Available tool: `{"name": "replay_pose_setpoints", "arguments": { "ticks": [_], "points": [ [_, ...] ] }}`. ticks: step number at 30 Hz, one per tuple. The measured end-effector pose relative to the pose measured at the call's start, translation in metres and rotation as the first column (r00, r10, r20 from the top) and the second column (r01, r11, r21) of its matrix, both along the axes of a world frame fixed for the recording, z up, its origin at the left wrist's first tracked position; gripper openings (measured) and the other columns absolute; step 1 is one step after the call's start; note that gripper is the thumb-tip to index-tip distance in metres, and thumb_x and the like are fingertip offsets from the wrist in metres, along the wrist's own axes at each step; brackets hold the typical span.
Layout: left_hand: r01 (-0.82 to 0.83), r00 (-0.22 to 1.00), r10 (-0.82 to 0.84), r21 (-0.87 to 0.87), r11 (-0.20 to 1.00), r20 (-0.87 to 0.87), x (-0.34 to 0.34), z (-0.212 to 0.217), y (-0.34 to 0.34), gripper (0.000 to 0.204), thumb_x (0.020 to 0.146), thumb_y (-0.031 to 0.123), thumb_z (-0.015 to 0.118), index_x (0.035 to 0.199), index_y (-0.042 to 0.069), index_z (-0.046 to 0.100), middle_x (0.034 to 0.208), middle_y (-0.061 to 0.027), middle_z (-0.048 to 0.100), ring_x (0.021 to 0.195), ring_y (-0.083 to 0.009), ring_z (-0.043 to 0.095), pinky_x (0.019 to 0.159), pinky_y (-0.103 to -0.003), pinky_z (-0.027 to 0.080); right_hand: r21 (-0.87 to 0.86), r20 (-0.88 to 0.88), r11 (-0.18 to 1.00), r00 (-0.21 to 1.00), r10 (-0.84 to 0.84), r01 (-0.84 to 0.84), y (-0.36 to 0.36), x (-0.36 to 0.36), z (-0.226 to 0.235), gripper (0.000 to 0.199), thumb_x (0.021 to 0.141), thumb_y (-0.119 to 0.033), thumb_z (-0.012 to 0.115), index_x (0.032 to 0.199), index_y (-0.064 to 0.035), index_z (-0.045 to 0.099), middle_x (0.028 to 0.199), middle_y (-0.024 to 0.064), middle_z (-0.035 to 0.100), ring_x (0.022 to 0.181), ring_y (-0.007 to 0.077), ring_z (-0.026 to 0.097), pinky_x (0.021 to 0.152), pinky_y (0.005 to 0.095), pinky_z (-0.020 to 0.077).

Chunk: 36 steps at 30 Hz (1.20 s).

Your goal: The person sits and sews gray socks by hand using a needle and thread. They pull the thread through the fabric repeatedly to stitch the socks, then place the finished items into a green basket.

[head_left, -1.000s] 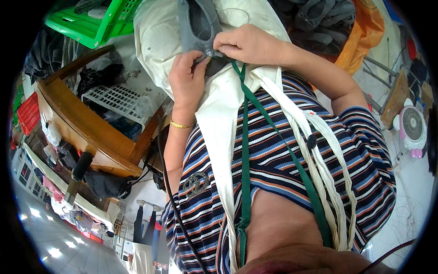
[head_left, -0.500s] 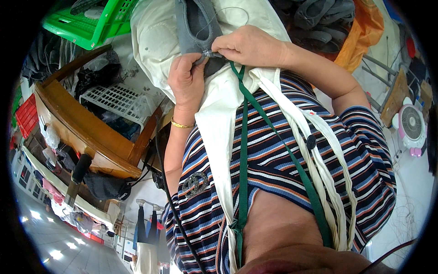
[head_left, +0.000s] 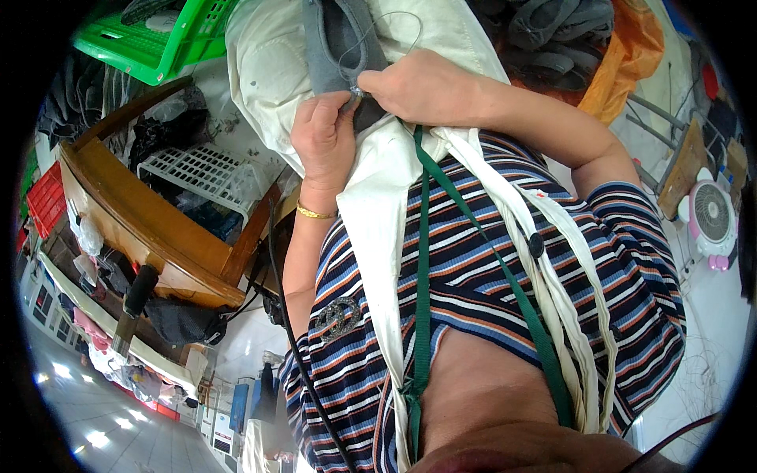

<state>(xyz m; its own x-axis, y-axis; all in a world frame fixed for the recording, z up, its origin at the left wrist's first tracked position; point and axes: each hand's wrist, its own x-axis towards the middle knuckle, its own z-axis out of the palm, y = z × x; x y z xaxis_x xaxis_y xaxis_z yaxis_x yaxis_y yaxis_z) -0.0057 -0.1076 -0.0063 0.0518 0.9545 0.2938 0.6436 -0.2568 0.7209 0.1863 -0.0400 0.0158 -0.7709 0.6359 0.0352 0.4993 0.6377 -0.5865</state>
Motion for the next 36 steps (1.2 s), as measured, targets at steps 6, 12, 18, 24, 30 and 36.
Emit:
{"name": "replay_pose_setpoints", "arguments": {
  "ticks": [6, 12, 18, 24, 30, 36],
  "points": [
    [0.008, 0.998, -0.006, 0.029, 1.0, -0.063, 0.001, 0.0, 0.0, 0.016, 0.075, -0.001, 0.074, 0.088, 0.005, 0.067, 0.083, -0.0106, 0.067, 0.074, -0.0287, 0.062, 0.064, -0.036, 0.05, 0.009, -0.052, 0.999, 0.997, -0.05, 0.05, -0.005, -0.011, -0.013, 0.007, 0.089, -0.01, 0.056, 0.089, -0.0033, 0.053, 0.062, 0.0176, 0.06, 0.057, 0.0355, 0.063, 0.052, 0.0407, 0.0504],
    [-0.107, 0.994, 0.108, -0.101, 0.989, 0.001, 0.008, 0.008, -0.005, 0.015, 0.078, 0.004, 0.076, 0.092, 0.004, 0.069, 0.081, -0.0098, 0.066, 0.07, -0.026, 0.06, 0.063, -0.034, 0.049, -0.076, -0.009, 0.994, 0.997, -0.082, 0.081, -0.008, -0.009, -0.022, 0.01, 0.093, -0.014, 0.054, 0.095, -0.0039, 0.051, 0.067, 0.0181, 0.063, 0.059, 0.0363, 0.063, 0.053, 0.0417, 0.0508],
    [-0.107, 0.986, 0.131, -0.214, 0.971, 0.098, 0.005, 0.004, -0.007, 0.017, 0.078, 0.004, 0.077, 0.093, 0.005, 0.071, 0.08, -0.0083, 0.065, 0.071, -0.0234, 0.059, 0.064, -0.032, 0.048, -0.323, -0.219, 0.936, 0.951, -0.218, 0.14, -0.006, -0.011, -0.023, 0.018, 0.098, -0.02, 0.051, 0.098, -0.0019, 0.051, 0.076, 0.0197, 0.065, 0.071, 0.0403, 0.064, 0.063, 0.0469, 0.0494],
    [-0.027, 0.997, 0.031, -0.056, 0.998, 0.069, 0.006, -0.006, -0.006, 0.021, 0.075, 0.002, 0.077, 0.094, 0.007, 0.072, 0.082, -0.0084, 0.067, 0.073, -0.0245, 0.061, 0.066, -0.033, 0.048, -0.413, -0.276, 0.904, 0.931, -0.238, 0.108, 0.002, -0.014, -0.024, 0.019, 0.098, -0.022, 0.051, 0.1, -0.0032, 0.054, 0.08, 0.0182, 0.065, 0.075, 0.0395, 0.063, 0.067, 0.0439, 0.0487],
    [0.027, 0.999, -0.024, 0.09, 0.996, -0.032, 0.002, -0.01, -0.002, 0.025, 0.071, 0.0, 0.077, 0.094, 0.008, 0.071, 0.083, -0.0076, 0.067, 0.074, -0.0258, 0.061, 0.066, -0.035, 0.048, -0.238, -0.192, 0.966, 0.97, -0.147, 0.099, 0.018, -0.01, -0.011, 0.017, 0.095, -0.022, 0.056, 0.091, -0.0049, 0.059, 0.087, 0.0129, 0.065, 0.079, 0.0343, 0.063, 0.069, 0.0391, 0.0488],
    [0.117, 0.99, -0.109, 0.085, 0.99, -0.093, -0.001, -0.01, 0.001, 0.025, 0.069, -0.001, 0.075, 0.092, 0.008, 0.071, 0.084, -0.0072, 0.067, 0.073, -0.0271, 0.06, 0.066, -0.037, 0.048, -0.19, -0.408, 0.961, 0.875, -0.263, 0.2, 0.017, -0.038, -0.03, 0.018, 0.095, -0.022, 0.058, 0.091, -0.004, 0.06, 0.088, 0.0113, 0.063, 0.08, 0.0306, 0.062, 0.071, 0.0367, 0.0486]
  ]
}}
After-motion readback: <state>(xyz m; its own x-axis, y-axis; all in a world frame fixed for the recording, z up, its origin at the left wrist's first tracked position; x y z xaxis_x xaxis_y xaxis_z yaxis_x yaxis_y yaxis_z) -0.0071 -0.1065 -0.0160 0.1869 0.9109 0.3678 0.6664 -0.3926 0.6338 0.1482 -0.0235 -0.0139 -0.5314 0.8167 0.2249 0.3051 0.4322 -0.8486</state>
